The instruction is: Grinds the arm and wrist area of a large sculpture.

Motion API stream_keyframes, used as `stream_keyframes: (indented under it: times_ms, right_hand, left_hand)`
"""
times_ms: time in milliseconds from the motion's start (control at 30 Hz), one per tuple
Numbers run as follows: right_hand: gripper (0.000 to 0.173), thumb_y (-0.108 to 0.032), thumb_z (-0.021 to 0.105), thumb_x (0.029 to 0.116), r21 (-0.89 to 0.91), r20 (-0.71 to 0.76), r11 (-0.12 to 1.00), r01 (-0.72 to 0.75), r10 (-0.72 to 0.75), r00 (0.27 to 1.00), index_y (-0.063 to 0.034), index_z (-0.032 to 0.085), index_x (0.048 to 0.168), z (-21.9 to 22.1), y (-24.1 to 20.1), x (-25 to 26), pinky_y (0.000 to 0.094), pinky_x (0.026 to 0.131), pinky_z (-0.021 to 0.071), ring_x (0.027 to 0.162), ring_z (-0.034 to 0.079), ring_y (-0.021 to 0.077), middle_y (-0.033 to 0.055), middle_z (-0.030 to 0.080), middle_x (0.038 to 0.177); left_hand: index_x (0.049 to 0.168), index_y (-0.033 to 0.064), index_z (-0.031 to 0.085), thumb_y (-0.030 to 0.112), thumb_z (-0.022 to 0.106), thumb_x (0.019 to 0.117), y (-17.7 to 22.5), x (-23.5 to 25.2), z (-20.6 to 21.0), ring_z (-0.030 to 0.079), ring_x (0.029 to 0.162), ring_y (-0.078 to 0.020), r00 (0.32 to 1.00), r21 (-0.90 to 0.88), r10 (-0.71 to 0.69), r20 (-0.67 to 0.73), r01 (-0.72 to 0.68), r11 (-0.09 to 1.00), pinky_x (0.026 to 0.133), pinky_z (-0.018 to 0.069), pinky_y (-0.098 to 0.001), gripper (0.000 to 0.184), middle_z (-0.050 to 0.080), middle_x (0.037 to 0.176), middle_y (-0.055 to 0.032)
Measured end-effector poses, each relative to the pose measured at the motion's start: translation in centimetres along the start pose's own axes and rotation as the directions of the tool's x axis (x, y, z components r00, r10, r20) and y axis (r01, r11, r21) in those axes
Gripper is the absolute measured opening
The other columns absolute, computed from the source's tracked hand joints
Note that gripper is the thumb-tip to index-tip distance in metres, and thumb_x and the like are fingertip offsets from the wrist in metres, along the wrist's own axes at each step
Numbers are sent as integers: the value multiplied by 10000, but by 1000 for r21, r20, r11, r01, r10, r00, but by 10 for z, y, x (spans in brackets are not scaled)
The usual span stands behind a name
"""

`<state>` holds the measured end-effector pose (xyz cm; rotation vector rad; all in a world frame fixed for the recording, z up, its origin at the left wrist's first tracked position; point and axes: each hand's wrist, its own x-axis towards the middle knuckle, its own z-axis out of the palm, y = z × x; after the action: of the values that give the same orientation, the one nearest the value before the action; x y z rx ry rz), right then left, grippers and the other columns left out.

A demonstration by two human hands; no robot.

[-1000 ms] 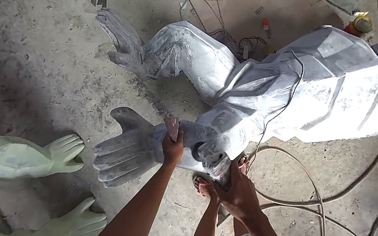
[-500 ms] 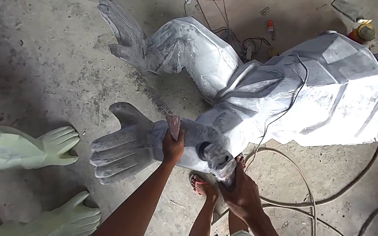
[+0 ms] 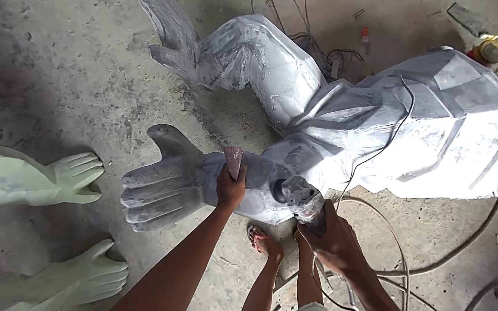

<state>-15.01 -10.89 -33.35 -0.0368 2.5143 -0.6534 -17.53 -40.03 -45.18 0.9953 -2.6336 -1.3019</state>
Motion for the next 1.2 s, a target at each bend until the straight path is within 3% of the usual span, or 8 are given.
stream_keyframes:
  times_ms: [167, 333, 467, 600, 667, 833, 1000, 1200]
  right_hand:
    - [620, -705, 655, 833, -81, 181, 994, 76, -60, 982, -245, 550, 1234, -44, -15, 34, 462, 646, 581, 742, 689, 160, -35, 653, 774]
    - [588, -663, 700, 825, -169, 175, 981, 94, -64, 983, -237, 526, 1191, -64, -11, 67, 465, 573, 542, 662, 658, 188, -17, 612, 716]
    - [557, -675, 693, 810, -194, 230, 938, 288, -242, 943, -271, 538, 1161, -64, -20, 64, 395, 573, 553, 679, 653, 98, -91, 606, 729]
    - [581, -647, 693, 827, -245, 208, 931, 270, -221, 953, -218, 545, 1189, -68, -22, 85, 459, 535, 532, 643, 658, 192, -20, 610, 705]
    - [588, -646, 700, 822, -260, 199, 930, 262, -213, 956, -217, 533, 1188, -71, -21, 95, 463, 530, 528, 631, 653, 194, -19, 603, 695]
    - [563, -663, 692, 800, -306, 289, 872, 383, -298, 910, -256, 538, 1156, -76, -24, 86, 416, 559, 538, 685, 658, 136, -64, 609, 743]
    - [610, -650, 702, 816, -268, 248, 921, 282, -217, 944, -214, 531, 1207, -76, -23, 104, 469, 562, 542, 669, 662, 190, -18, 614, 719]
    - [607, -700, 640, 831, -295, 406, 841, 453, -319, 857, -244, 550, 1221, -77, -32, 90, 437, 651, 574, 802, 693, 147, -46, 663, 853]
  left_hand:
    - [1155, 62, 669, 396, 628, 1020, 10, 2, -2, 687, 916, -184, 997, -119, -81, -16, 79, 990, 864, 552, -441, 362, 708, 964, -93]
    - [1099, 77, 683, 468, 593, 1021, 12, 4, 5, 686, 857, -240, 985, -69, -130, -115, 122, 990, 797, 539, -519, 409, 697, 890, -105]
    - [1166, 61, 675, 449, 591, 1026, 12, 3, 6, 705, 931, -242, 981, -88, -128, -145, 116, 989, 865, 552, -527, 421, 721, 973, -120]
    - [1137, 80, 675, 458, 584, 1027, 12, 3, 7, 698, 893, -240, 975, -77, -144, -168, 132, 988, 819, 553, -524, 404, 707, 930, -106]
    - [1139, 71, 672, 450, 587, 1025, 13, 3, 7, 699, 893, -264, 974, -61, -158, -164, 150, 987, 810, 553, -546, 404, 707, 930, -119]
    - [1120, 81, 680, 451, 600, 1019, 16, 3, 8, 692, 850, -233, 968, -84, -164, -190, 151, 985, 783, 554, -513, 392, 701, 898, -97]
    - [1128, 65, 676, 463, 589, 1019, 17, 0, 6, 696, 914, -279, 966, -28, -192, -170, 190, 981, 834, 545, -559, 422, 708, 948, -127]
    - [1106, 77, 686, 441, 608, 1012, 13, 1, 6, 701, 865, -232, 967, -63, -150, -206, 140, 988, 800, 562, -525, 384, 709, 904, -98]
